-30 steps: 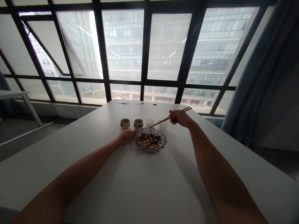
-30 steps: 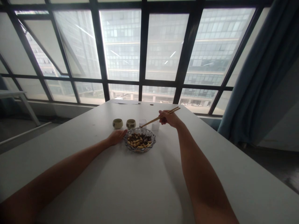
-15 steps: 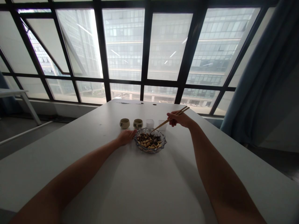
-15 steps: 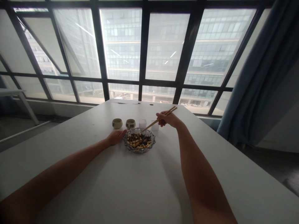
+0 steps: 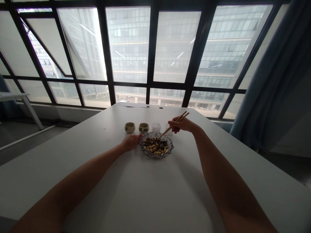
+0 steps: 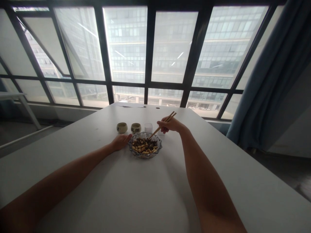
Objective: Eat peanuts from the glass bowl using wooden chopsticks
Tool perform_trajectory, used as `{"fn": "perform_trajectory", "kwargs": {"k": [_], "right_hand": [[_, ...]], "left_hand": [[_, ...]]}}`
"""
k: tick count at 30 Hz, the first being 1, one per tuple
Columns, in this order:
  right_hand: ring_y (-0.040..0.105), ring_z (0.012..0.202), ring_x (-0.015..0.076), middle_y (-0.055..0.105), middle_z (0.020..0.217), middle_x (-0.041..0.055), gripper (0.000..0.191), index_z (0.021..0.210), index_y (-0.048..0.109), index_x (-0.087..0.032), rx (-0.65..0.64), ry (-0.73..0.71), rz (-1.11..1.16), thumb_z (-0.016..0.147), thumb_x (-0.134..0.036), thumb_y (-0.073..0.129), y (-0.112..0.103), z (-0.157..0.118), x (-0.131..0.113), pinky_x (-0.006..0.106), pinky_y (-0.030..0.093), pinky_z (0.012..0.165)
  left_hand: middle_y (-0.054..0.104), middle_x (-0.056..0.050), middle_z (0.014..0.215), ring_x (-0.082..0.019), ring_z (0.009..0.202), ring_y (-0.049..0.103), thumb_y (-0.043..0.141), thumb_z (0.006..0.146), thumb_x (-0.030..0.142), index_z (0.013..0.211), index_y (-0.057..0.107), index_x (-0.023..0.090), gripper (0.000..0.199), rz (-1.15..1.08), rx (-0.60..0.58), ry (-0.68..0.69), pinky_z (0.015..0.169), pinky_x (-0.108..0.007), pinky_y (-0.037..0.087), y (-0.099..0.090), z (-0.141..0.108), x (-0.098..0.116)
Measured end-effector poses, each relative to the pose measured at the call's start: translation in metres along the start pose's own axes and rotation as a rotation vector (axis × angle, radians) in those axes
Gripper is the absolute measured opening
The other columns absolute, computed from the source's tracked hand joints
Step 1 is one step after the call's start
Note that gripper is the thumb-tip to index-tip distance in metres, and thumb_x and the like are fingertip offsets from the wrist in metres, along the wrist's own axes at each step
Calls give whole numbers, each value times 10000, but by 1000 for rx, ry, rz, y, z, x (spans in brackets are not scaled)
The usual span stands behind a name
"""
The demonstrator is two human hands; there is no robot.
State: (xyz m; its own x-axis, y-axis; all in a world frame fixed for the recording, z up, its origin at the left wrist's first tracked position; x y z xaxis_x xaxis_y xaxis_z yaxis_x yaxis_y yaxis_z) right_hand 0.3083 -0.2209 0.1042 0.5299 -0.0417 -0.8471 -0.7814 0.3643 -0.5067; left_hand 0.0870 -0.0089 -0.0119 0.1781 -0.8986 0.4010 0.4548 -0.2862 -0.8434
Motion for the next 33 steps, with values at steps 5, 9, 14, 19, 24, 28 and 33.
{"fn": "perform_trajectory", "kwargs": {"k": [5, 9, 14, 19, 24, 28, 33], "right_hand": [[672, 459, 161, 719, 580, 92, 518, 675, 693, -133, 14, -29, -19, 688, -635, 820, 0, -1, -4, 208, 519, 402], [669, 455, 160, 717, 579, 96, 546, 679, 691, -128, 29, -23, -5, 676, -661, 812, -2, -2, -3, 206, 509, 397], [621, 405, 137, 685, 531, 69, 524, 681, 686, -127, 100, -69, 203, 685, -632, 826, -11, -2, 1, 204, 466, 366], [544, 362, 98, 631, 480, 6, 429, 679, 667, -152, 175, -120, 509, 687, -536, 857, -26, -2, 8, 190, 421, 338], [530, 361, 90, 614, 479, -3, 343, 676, 645, -163, 279, -95, 573, 786, -448, 801, -33, -1, 16, 188, 413, 338], [564, 374, 105, 639, 495, 15, 386, 691, 633, -163, 437, -109, 485, 795, -500, 791, -28, 4, 17, 192, 440, 349], [610, 401, 119, 682, 545, 45, 450, 715, 643, -153, 561, -157, 328, 775, -575, 787, -21, 6, 14, 195, 478, 363]], "left_hand": [[452, -39, 522, -151, 519, 379, 228, 1010, 525, 531, 511, 191, 649, 4, 2, 0, 596, -331, 259, 1, 1, -2], [490, -57, 538, -161, 524, 404, 219, 1011, 527, 550, 554, 186, 664, 14, 4, 9, 594, -334, 266, 2, 2, -4], [500, -60, 527, -158, 521, 414, 214, 1017, 526, 559, 587, 176, 687, 29, 9, 13, 587, -329, 275, 0, 1, -1], [533, -67, 555, -165, 533, 445, 211, 1024, 495, 577, 598, 170, 675, 47, -27, -10, 602, -329, 287, -4, -1, 4], [547, -74, 581, -179, 558, 479, 195, 1025, 493, 591, 603, 174, 676, 67, -31, -28, 614, -333, 291, -4, -2, 3], [527, -74, 563, -180, 546, 474, 193, 1018, 515, 589, 603, 178, 682, 69, -17, -17, 600, -334, 283, -2, -1, 0], [525, -79, 556, -177, 526, 463, 190, 1017, 514, 576, 582, 179, 678, 55, -7, 2, 584, -337, 275, -1, -1, 0]]}}
Point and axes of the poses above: each hand's wrist, its own z-axis towards the middle knuckle, its own y-axis out of the palm, x = y × z, the point moved 3 cm from there along z, towards the middle knuckle
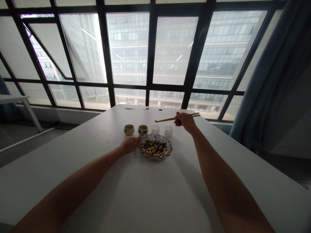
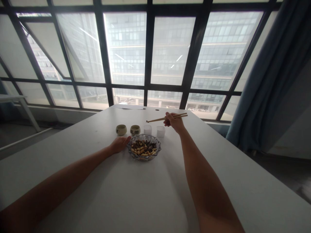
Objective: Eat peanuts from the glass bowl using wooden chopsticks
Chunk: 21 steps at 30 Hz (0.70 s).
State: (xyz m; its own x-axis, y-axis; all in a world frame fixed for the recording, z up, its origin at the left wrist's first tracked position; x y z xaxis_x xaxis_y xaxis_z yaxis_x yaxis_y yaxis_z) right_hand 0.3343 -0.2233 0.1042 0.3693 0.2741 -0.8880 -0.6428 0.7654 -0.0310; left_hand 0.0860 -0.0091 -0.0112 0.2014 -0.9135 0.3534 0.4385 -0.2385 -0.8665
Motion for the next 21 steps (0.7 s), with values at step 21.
{"fn": "perform_trajectory", "kwargs": {"k": [21], "right_hand": [[625, 407, 129, 686, 551, 54, 521, 719, 662, -138, -122, -8, -53, 747, -646, 772, 6, -2, -8, 203, 503, 368]], "left_hand": [[492, -62, 527, -159, 527, 446, 202, 1014, 522, 517, 477, 199, 654, -6, 23, 17, 592, -325, 272, 2, 1, -2]]}}
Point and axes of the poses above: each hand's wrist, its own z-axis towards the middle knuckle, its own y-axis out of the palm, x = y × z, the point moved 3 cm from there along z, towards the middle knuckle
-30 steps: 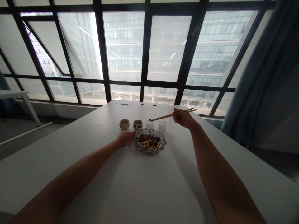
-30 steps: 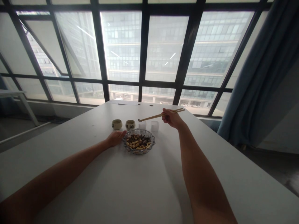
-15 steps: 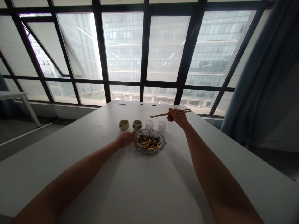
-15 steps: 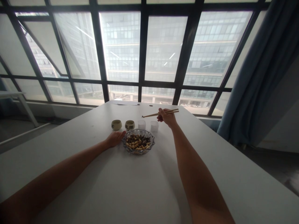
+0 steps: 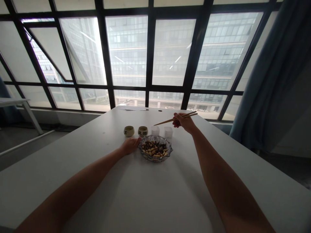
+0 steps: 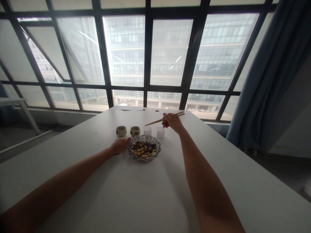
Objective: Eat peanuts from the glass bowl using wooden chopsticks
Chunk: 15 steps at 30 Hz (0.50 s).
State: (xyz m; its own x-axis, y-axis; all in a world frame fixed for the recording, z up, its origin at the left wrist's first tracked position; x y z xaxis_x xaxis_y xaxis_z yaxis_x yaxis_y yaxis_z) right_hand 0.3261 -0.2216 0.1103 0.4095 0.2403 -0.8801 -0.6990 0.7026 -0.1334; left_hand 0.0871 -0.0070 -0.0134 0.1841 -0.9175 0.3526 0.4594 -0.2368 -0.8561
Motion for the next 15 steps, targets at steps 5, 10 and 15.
{"fn": "perform_trajectory", "kwargs": {"k": [5, 10, 15], "right_hand": [[621, 400, 131, 683, 536, 60, 526, 683, 664, -125, -365, 96, -122, 746, -636, 777, 22, -11, -20, 195, 480, 362], [645, 429, 134, 704, 561, 73, 452, 686, 696, -118, -567, 159, -238, 783, -550, 788, 39, -21, -34, 196, 510, 395], [653, 433, 145, 709, 563, 82, 418, 646, 703, -129, -602, 187, -271, 753, -514, 823, 46, -24, -36, 206, 521, 396]], "left_hand": [[459, -53, 518, -163, 529, 427, 179, 1003, 537, 534, 488, 200, 655, 5, -17, -20, 589, -325, 269, 1, 0, 1], [515, -74, 547, -188, 565, 492, 171, 1007, 540, 553, 534, 195, 676, 16, -13, -16, 610, -332, 309, -1, -1, 2], [544, -80, 552, -181, 544, 495, 165, 1019, 536, 557, 543, 193, 689, 35, -7, 1, 596, -330, 316, -1, -1, 3]]}}
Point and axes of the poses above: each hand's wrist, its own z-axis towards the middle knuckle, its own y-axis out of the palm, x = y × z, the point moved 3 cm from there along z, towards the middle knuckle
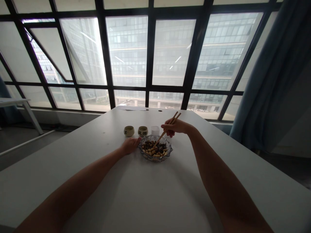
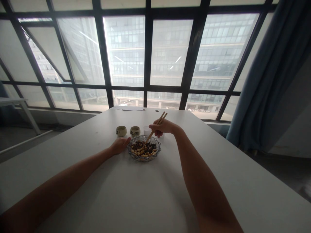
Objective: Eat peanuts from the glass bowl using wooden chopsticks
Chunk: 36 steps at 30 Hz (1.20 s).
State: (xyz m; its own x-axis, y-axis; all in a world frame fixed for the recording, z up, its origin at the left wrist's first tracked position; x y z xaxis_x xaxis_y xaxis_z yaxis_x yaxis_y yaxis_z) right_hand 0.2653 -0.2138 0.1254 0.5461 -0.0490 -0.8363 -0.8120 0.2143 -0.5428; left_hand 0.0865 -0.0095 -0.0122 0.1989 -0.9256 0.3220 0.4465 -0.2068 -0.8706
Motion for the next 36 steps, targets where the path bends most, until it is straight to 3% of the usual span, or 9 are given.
{"fn": "perform_trajectory", "kwargs": {"k": [7, 16, 22, 30, 36], "right_hand": [[644, 430, 130, 703, 552, 60, 432, 670, 682, -139, 31, -55, -48, 789, -542, 780, -2, 1, 1, 198, 515, 406], [633, 414, 128, 687, 534, 63, 445, 651, 657, -137, 203, -93, -12, 826, -534, 756, -12, 2, 11, 188, 484, 375], [660, 452, 130, 707, 579, 65, 472, 673, 669, -139, 180, -119, -12, 804, -586, 751, -9, 5, 13, 183, 508, 402], [673, 481, 126, 727, 615, 56, 471, 691, 679, -142, 104, -133, -35, 757, -597, 780, 1, 18, 24, 177, 516, 424], [665, 458, 135, 717, 587, 57, 489, 703, 657, -144, 140, -162, 8, 768, -617, 761, -1, 20, 27, 193, 515, 416]], "left_hand": [[559, -81, 559, -176, 541, 490, 167, 1023, 532, 574, 584, 181, 706, -8, 0, -2, 587, -326, 320, -1, 0, 1], [464, -47, 521, -157, 512, 418, 185, 1012, 535, 539, 523, 196, 674, -14, 4, -23, 571, -326, 284, 1, -1, -1], [449, -35, 501, -137, 492, 388, 207, 1018, 516, 525, 487, 195, 651, -15, 36, 13, 545, -316, 265, 0, 0, 0], [525, -70, 523, -169, 514, 461, 202, 1019, 520, 531, 529, 199, 670, 0, 24, -7, 564, -327, 299, 0, 0, -1], [522, -69, 528, -168, 520, 470, 215, 1024, 489, 537, 505, 200, 637, -7, 7, -9, 578, -332, 304, -2, -2, 4]]}}
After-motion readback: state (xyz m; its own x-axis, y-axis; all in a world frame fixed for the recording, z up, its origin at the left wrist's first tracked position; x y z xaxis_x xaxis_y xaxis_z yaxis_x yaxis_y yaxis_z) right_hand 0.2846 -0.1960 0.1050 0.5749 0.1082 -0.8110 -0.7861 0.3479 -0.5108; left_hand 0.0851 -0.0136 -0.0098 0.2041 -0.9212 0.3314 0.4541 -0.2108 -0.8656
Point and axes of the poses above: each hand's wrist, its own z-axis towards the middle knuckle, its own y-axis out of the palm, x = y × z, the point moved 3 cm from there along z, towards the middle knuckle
